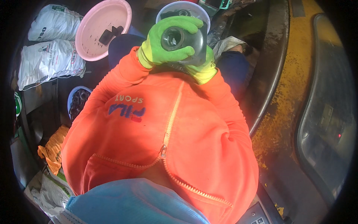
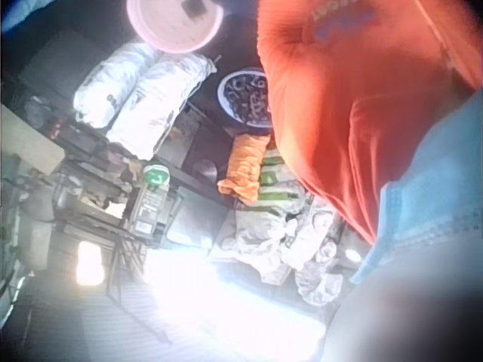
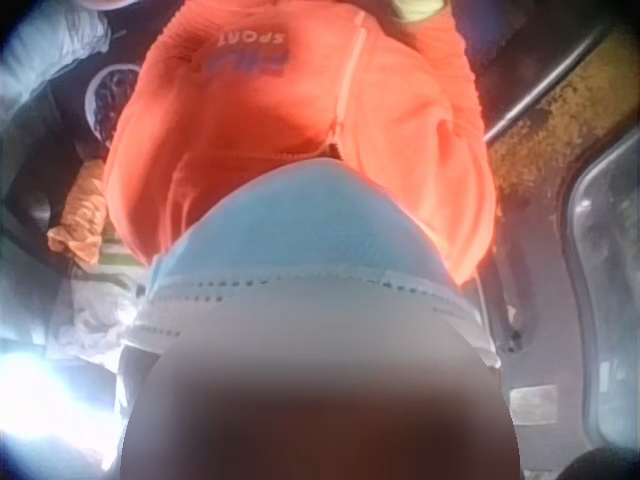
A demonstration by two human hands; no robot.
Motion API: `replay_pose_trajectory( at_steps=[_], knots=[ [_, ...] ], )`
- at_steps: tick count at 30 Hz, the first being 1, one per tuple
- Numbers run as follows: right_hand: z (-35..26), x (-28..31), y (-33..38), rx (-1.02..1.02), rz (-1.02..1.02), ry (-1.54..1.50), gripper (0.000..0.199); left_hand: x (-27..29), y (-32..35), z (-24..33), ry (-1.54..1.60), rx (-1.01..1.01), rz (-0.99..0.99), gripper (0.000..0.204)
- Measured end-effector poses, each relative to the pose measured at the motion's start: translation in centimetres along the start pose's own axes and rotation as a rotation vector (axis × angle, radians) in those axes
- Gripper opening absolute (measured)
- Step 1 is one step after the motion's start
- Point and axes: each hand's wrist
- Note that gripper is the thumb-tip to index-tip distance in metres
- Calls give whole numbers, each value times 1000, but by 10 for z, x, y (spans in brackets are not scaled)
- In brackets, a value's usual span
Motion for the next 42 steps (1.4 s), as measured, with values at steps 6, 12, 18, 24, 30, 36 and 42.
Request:
replay_pose_trajectory(
  at_steps=[6, 12, 18, 24, 30, 36, 42],
  knots=[
    [-2, 17, 9, -37, -256, -11, 46, 13, -11, 0, 69, -79, -260, 36],
    [16, 12, 26, 24, -331, -85, 56, 14, -22, -13, 409, -105, -645, 38],
    [15, 3, 16, -322, -251, -610, 64, 34, -44, -17, 243, -23, -748, 63],
    [16, 1, -1, -224, 147, -649, 50, 8, -24, -3, -178, 2, -153, 64],
    [23, -12, 13, -202, 206, -1006, 62, -15, -8, -13, -159, -103, 105, 45],
    [12, 8, 1, -150, -34, -434, 46, 1, -15, -4, -73, -97, -45, 40],
    [-2, 23, -7, 132, -245, 265, 56, 13, -14, 0, 13, -17, -199, 38]
  ],
)
Point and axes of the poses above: each hand's wrist, its own y-axis away from the middle knuckle, its own x-axis out of the back of the hand, z = x × y
